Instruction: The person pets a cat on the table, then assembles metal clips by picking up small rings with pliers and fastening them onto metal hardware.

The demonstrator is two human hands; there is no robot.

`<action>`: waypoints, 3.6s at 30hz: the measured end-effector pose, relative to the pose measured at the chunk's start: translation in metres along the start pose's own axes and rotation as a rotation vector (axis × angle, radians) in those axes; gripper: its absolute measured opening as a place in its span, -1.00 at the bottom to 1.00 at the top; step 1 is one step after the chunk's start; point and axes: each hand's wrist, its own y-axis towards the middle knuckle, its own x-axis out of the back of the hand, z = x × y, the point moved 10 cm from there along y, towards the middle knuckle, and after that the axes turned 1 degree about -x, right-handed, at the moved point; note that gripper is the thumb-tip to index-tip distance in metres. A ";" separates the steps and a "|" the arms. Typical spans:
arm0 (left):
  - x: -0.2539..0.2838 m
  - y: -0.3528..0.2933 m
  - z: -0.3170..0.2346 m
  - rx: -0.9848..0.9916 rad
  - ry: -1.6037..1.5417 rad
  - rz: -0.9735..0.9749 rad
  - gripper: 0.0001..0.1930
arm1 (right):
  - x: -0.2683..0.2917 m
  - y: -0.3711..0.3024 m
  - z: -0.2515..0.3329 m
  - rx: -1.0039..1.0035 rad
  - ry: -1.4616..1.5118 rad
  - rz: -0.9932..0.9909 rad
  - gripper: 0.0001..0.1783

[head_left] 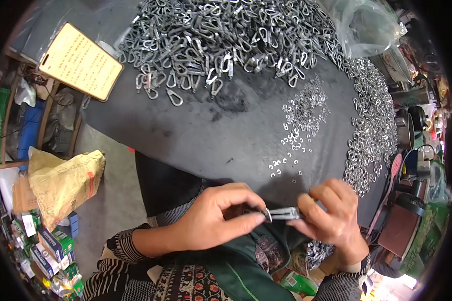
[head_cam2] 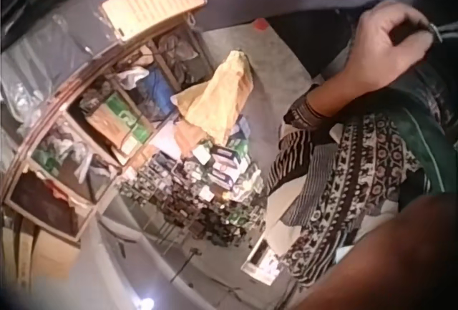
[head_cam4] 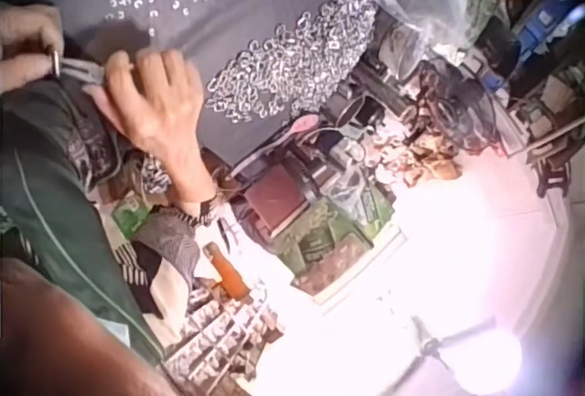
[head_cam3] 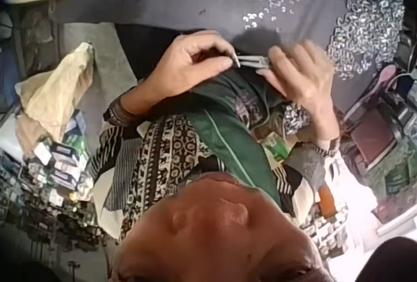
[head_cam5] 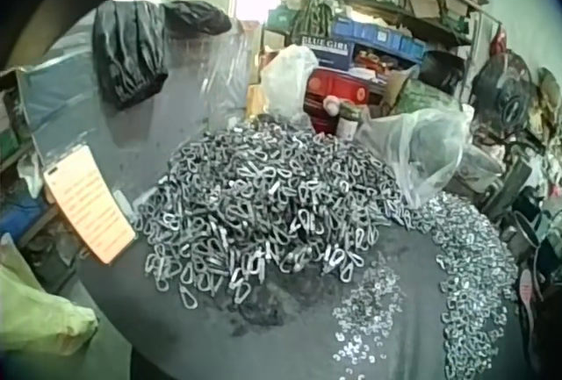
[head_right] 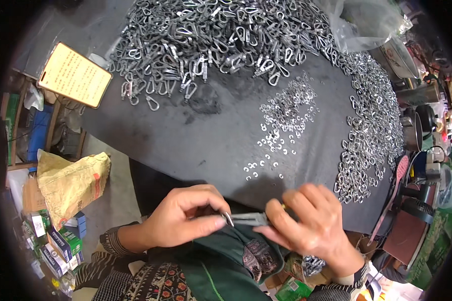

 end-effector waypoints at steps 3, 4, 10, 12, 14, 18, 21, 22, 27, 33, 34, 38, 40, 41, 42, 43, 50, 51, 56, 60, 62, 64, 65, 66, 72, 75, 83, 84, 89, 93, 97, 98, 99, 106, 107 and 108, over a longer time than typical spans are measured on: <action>0.022 0.004 -0.047 -0.152 0.741 -0.055 -0.71 | -0.010 -0.030 0.003 -0.117 0.067 0.060 -0.62; 0.035 0.004 -0.071 -0.290 1.083 -0.215 -0.65 | -0.015 -0.039 0.003 -0.171 0.105 0.085 -0.62; 0.089 0.095 -0.107 -0.864 1.854 0.175 -0.61 | -0.038 -0.071 0.009 -0.412 0.009 0.145 -0.62; 0.096 0.102 -0.095 -0.899 1.855 0.251 -0.68 | -0.041 -0.084 0.007 -0.451 0.045 0.128 -0.61; 0.099 0.112 -0.090 -0.780 1.852 0.274 -0.75 | -0.037 -0.096 0.002 -0.481 0.054 0.072 -0.59; 0.087 0.099 -0.101 -0.908 1.827 0.092 -0.82 | -0.004 -0.132 -0.030 -0.549 -0.004 -0.143 -0.58; 0.088 0.103 -0.095 -0.867 1.808 0.105 -0.82 | 0.013 -0.165 -0.090 -0.824 -0.226 -0.282 -0.67; 0.090 0.107 -0.090 -0.810 1.811 0.131 -0.81 | 0.018 -0.167 -0.107 -0.918 -0.310 -0.326 -0.71; 0.092 0.094 -0.096 -0.940 1.742 -0.016 -0.80 | 0.011 -0.163 -0.146 -0.820 -0.305 -0.333 -0.79; 0.084 0.114 -0.087 -0.825 1.807 0.061 -0.83 | 0.020 -0.196 -0.192 -1.138 0.001 -0.325 -0.86; 0.084 0.115 -0.087 -0.802 1.823 0.068 -0.82 | 0.019 -0.197 -0.194 -1.136 0.004 -0.318 -0.86; 0.140 0.108 -0.110 -0.348 1.139 -0.369 -0.77 | 0.051 -0.182 -0.170 -0.938 -0.338 -0.462 -0.89; 0.184 0.085 -0.095 -0.154 0.381 -0.536 -0.74 | 0.043 -0.152 -0.146 -0.846 -0.255 -0.330 -0.82; 0.180 0.075 -0.092 -0.149 0.378 -0.537 -0.74 | 0.031 -0.128 -0.126 -0.645 -0.224 -0.225 -0.72; 0.177 0.064 -0.075 -0.128 0.010 -0.550 -0.72 | 0.020 -0.117 -0.113 -0.628 -0.118 -0.155 -0.65; 0.172 0.051 -0.057 -0.105 -0.349 -0.567 -0.69 | 0.007 -0.114 -0.109 -0.660 -0.074 -0.127 -0.65; 0.129 0.008 -0.013 -0.012 -0.724 -0.309 -0.74 | -0.008 -0.138 -0.098 -0.711 -0.053 -0.235 -0.62; 0.134 0.008 -0.019 0.011 -0.567 -0.350 -0.77 | -0.012 -0.136 -0.096 -0.714 -0.070 -0.212 -0.62; 0.144 0.030 -0.038 0.114 -0.028 -0.374 -0.75 | -0.018 -0.134 -0.092 -0.654 -0.140 -0.240 -0.56; 0.176 0.071 -0.067 -0.049 0.166 -0.389 -0.57 | -0.012 -0.139 -0.085 -0.633 -0.170 -0.312 -0.54; 0.187 0.100 -0.111 -0.099 0.433 -0.330 -0.56 | -0.012 -0.140 -0.085 -0.627 -0.161 -0.333 -0.54; 0.189 0.112 -0.156 -0.382 1.099 -0.353 -0.59 | -0.012 -0.135 -0.084 -0.594 -0.153 -0.361 -0.56; 0.159 0.122 -0.156 -0.678 1.727 -0.307 -0.62 | -0.013 -0.140 -0.085 -0.605 -0.163 -0.356 -0.57; 0.136 0.114 -0.152 -0.707 1.907 -0.389 -0.64 | -0.012 -0.143 -0.087 -0.606 -0.156 -0.364 -0.57; 0.080 0.086 -0.085 -0.798 1.760 0.213 -0.72 | -0.009 -0.141 -0.085 -0.611 -0.167 -0.395 -0.57; 0.089 0.085 -0.094 -0.818 1.667 0.061 -0.77 | -0.009 -0.140 -0.086 -0.595 -0.149 -0.396 -0.57; 0.074 0.100 -0.116 -0.852 1.476 -0.197 -0.76 | -0.009 -0.142 -0.085 -0.612 -0.154 -0.397 -0.59; 0.067 0.113 -0.111 -0.859 1.466 -0.196 -0.76 | -0.007 -0.144 -0.086 -0.620 -0.160 -0.392 -0.59; 0.040 0.143 -0.085 -0.853 1.616 -0.085 -0.77 | -0.004 -0.136 -0.086 -0.579 -0.131 -0.420 -0.58; 0.039 0.125 -0.074 -0.748 1.619 -0.124 -0.82 | -0.006 -0.140 -0.085 -0.588 -0.132 -0.421 -0.59; 0.048 0.066 -0.080 -0.596 1.467 -0.252 -0.86 | -0.007 -0.144 -0.087 -0.587 -0.114 -0.421 -0.59; 0.054 0.065 -0.081 -0.591 1.470 -0.256 -0.86 | -0.007 -0.143 -0.087 -0.587 -0.110 -0.416 -0.59; 0.065 0.062 -0.085 -0.578 1.471 -0.328 -0.85 | -0.007 -0.144 -0.087 -0.595 -0.123 -0.404 -0.58; 0.091 0.092 -0.098 -0.650 1.622 -0.473 -0.86 | -0.005 -0.140 -0.087 -0.574 -0.095 -0.435 -0.58; 0.089 0.093 -0.095 -0.610 1.634 -0.468 -0.85 | -0.005 -0.139 -0.087 -0.575 -0.095 -0.442 -0.58; 0.087 0.095 -0.088 -0.574 1.633 -0.456 -0.85 | -0.005 -0.143 -0.088 -0.589 -0.100 -0.445 -0.58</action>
